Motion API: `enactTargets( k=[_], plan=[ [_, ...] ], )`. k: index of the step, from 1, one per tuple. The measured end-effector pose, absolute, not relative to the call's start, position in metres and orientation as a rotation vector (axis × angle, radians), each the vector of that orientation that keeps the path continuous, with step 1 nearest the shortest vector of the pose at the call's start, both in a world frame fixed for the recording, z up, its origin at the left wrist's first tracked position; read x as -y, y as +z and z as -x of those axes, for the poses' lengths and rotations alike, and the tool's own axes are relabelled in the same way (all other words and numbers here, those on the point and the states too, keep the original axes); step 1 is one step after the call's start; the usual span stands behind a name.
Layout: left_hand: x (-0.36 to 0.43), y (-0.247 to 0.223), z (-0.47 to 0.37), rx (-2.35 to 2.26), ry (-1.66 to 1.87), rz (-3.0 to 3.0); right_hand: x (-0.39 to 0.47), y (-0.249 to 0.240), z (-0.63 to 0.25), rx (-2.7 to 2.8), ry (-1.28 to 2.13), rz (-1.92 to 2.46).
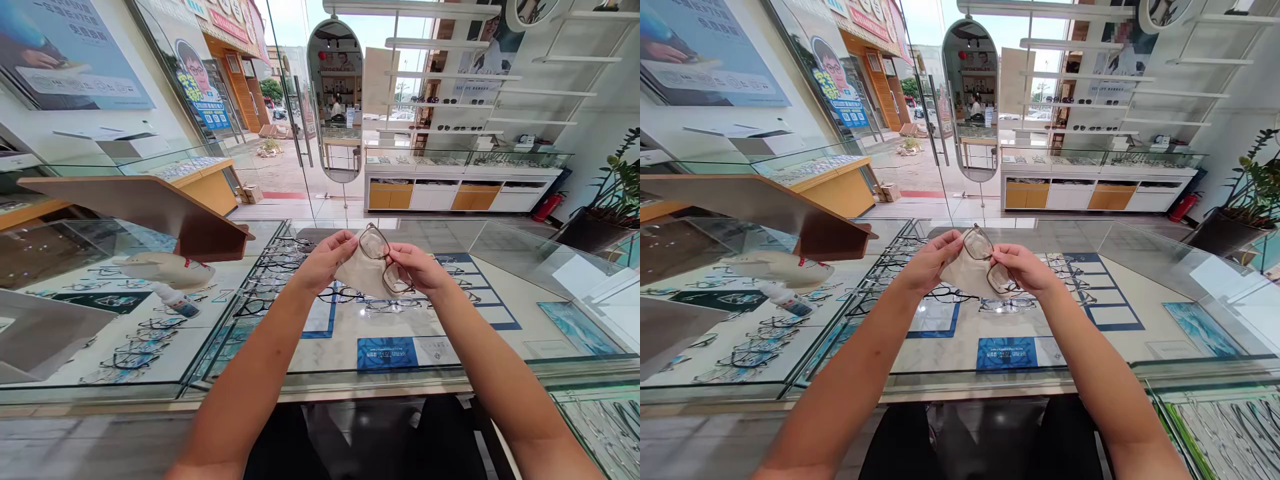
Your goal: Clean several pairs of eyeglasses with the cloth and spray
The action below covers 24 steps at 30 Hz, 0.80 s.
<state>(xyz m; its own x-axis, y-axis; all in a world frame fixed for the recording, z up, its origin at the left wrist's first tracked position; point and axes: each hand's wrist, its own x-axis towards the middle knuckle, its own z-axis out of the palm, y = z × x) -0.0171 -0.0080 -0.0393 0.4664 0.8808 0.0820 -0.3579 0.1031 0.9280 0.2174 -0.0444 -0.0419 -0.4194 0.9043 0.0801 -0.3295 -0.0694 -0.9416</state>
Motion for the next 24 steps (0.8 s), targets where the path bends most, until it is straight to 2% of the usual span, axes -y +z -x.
enactTargets(
  k=[24],
  plan=[
    [0.0087,-0.0394,0.0097,-0.604,1.2,-1.232,0.0458,-0.0433,-0.2139,1.199,1.704,0.663]
  ],
)
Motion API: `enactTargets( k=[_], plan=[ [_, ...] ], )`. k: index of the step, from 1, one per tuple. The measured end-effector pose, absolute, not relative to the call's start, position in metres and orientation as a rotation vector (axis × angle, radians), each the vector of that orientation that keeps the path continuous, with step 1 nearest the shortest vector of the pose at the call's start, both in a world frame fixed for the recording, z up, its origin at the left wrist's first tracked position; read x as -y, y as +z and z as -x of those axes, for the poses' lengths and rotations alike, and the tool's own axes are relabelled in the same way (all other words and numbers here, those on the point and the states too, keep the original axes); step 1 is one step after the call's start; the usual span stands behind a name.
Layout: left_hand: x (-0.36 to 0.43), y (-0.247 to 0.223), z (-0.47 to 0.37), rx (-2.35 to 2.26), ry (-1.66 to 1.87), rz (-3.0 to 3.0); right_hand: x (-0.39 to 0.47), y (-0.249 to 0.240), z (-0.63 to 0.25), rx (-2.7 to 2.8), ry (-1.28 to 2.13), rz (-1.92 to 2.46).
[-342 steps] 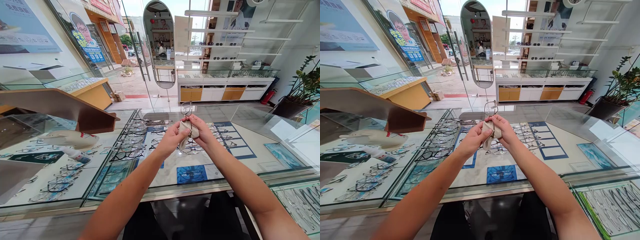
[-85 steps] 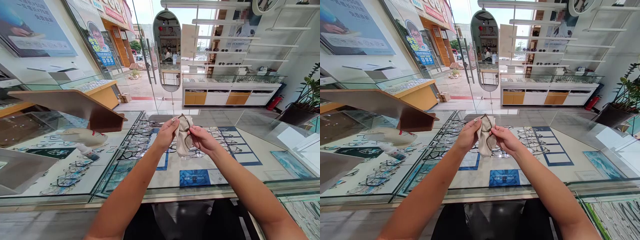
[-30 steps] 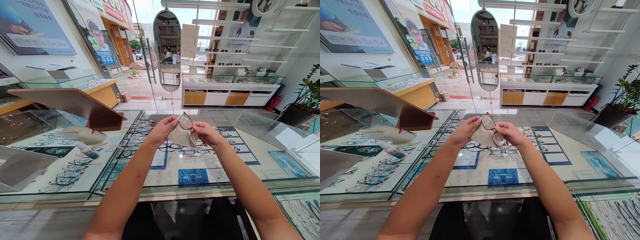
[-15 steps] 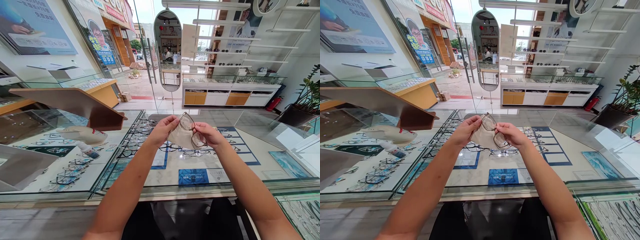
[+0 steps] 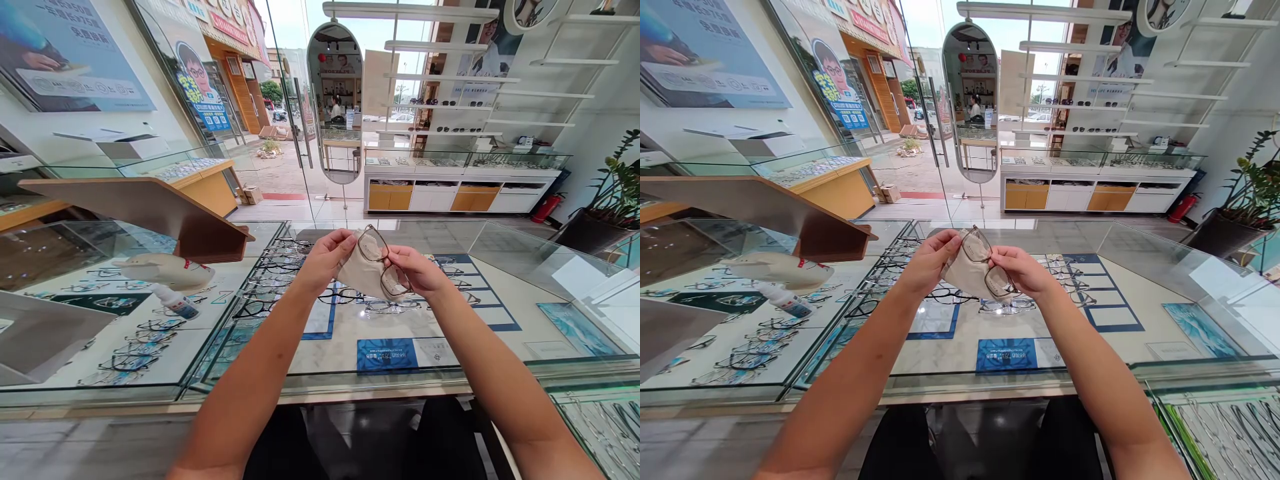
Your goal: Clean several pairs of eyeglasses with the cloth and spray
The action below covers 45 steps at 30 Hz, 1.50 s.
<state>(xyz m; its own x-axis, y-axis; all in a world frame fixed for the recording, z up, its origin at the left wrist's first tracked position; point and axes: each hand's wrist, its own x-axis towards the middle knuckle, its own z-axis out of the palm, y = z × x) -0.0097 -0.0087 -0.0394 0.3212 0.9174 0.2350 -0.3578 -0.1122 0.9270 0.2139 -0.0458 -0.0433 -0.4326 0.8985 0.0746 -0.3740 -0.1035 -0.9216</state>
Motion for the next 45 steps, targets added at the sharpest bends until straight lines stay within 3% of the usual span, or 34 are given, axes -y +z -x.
enactTargets(
  k=[12,27,45],
  plan=[
    [0.0102,-0.0393,0.0061,-0.61,1.241,-1.222,0.0457,-0.0441,-0.2141,1.315,1.675,0.693],
    [0.0137,-0.0372,0.0041,-0.677,1.539,-1.432,0.0455,-0.0433,-0.214,1.297,1.655,0.684],
    [0.0069,-0.0415,0.0077,-0.63,1.477,-1.512,0.0442,-0.046,-0.2172,1.241,1.754,0.736]
  ],
)
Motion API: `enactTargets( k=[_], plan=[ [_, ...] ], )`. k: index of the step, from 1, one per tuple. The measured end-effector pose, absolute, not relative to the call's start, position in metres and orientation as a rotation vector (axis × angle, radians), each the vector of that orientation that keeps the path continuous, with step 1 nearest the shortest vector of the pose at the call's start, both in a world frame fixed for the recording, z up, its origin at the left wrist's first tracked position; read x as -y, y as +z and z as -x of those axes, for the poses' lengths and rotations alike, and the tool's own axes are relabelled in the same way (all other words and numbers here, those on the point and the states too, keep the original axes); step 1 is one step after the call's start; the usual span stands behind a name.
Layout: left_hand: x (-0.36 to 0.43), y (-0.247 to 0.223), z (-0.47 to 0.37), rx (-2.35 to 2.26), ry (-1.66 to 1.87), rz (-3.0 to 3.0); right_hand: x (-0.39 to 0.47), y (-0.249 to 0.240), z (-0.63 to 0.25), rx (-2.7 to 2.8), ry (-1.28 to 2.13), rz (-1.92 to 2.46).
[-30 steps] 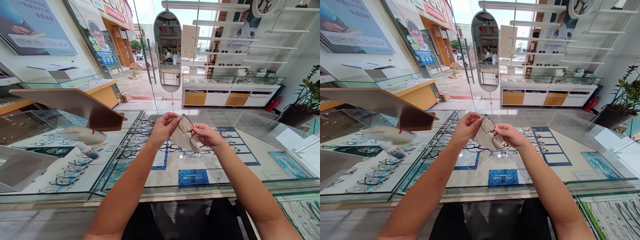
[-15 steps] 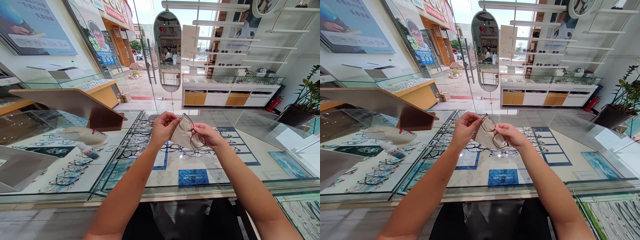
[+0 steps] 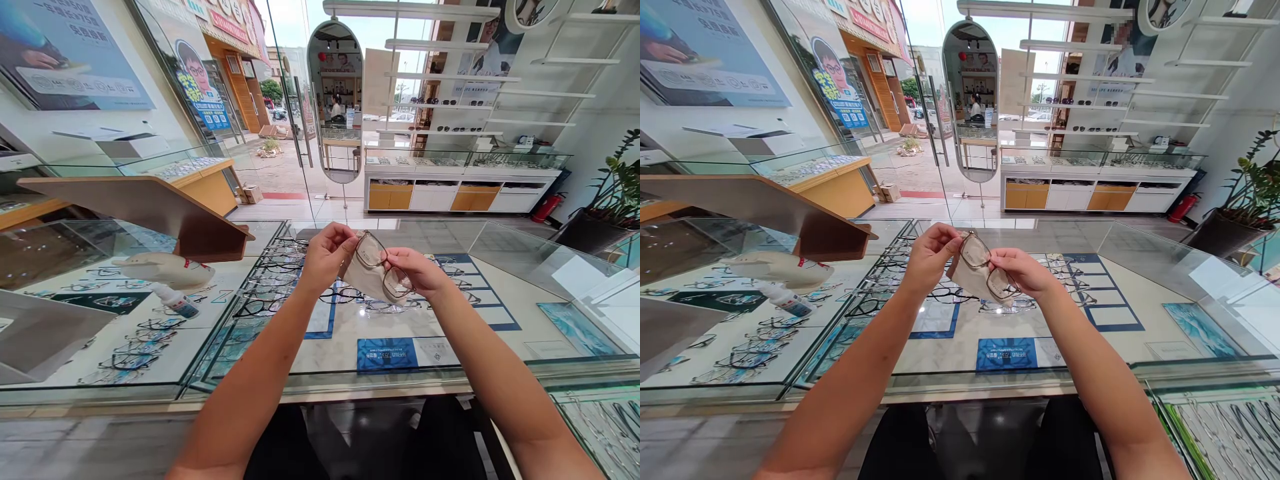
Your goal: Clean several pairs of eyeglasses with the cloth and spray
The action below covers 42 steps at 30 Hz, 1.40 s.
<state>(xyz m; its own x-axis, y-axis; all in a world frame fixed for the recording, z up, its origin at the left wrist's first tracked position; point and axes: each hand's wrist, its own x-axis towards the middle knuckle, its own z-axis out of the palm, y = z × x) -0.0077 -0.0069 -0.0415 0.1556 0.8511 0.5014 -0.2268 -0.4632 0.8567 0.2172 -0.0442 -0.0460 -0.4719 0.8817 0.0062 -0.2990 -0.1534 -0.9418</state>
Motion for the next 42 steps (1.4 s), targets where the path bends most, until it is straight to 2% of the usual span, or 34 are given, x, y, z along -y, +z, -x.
enactTargets(
  k=[13,30,36,42],
  plan=[
    [0.007,-0.039,0.009,-0.642,1.461,-1.418,0.047,-0.041,-0.217,1.221,1.812,0.665],
    [0.007,-0.039,0.014,-0.67,1.171,-1.186,0.05,-0.035,-0.214,1.218,1.713,0.67],
    [0.007,-0.036,0.011,-0.674,1.319,-1.154,0.044,-0.04,-0.213,1.172,1.658,0.708],
    [0.013,-0.034,0.012,-0.741,1.373,-1.362,0.036,-0.042,-0.213,1.046,1.448,0.713]
  ],
)
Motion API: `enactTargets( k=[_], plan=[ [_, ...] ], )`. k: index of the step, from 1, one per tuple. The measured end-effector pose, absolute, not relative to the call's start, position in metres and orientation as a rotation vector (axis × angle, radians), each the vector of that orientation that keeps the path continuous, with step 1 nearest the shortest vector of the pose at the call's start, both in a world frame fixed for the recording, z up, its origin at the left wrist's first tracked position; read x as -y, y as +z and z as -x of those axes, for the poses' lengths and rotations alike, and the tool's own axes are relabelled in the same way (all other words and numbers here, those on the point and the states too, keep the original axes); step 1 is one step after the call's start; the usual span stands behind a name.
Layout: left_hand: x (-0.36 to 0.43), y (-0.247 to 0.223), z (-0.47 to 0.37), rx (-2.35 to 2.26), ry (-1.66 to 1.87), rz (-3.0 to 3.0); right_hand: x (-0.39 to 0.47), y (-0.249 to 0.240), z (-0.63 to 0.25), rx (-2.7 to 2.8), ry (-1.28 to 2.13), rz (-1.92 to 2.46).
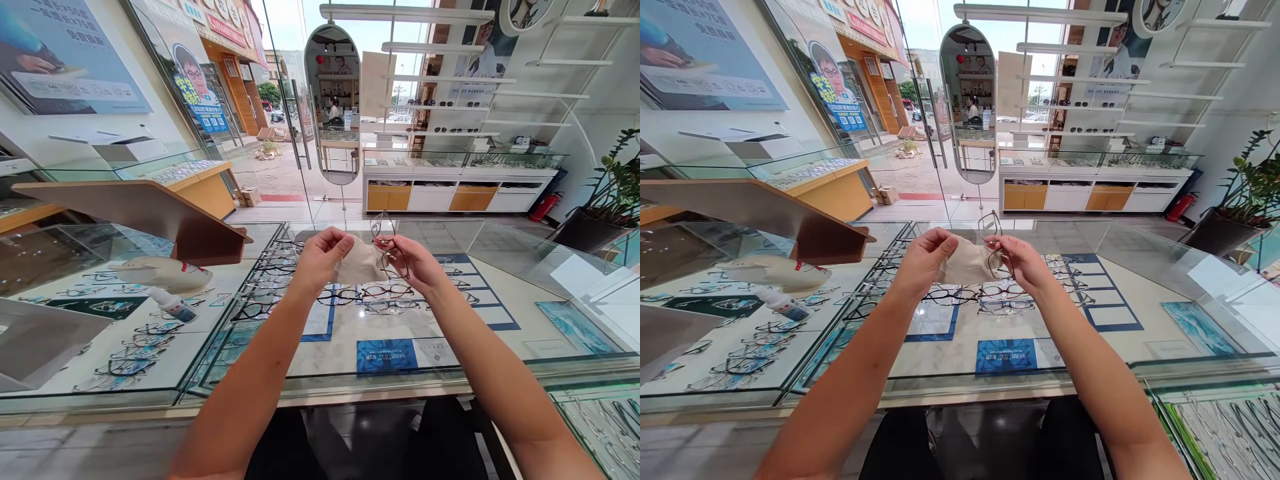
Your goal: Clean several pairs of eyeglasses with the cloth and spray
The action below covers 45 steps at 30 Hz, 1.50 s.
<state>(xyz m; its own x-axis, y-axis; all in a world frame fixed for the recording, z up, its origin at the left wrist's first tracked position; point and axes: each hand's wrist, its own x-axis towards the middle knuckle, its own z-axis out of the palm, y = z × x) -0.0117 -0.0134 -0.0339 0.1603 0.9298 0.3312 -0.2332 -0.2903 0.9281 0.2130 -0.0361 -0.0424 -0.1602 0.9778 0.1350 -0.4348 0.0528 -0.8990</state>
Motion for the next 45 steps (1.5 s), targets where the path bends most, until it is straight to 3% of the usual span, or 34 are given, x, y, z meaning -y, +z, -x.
enactTargets(
  k=[34,40,45],
  plan=[
    [0.061,-0.05,-0.021,-0.788,1.44,-2.251,0.057,-0.051,-0.173,0.894,1.019,0.727],
    [0.061,-0.054,-0.025,-0.786,1.494,-2.078,0.058,-0.05,-0.173,0.885,1.04,0.737],
    [0.054,-0.057,-0.03,-0.776,1.367,-1.531,0.058,-0.052,-0.175,0.89,1.12,0.704]
  ],
)
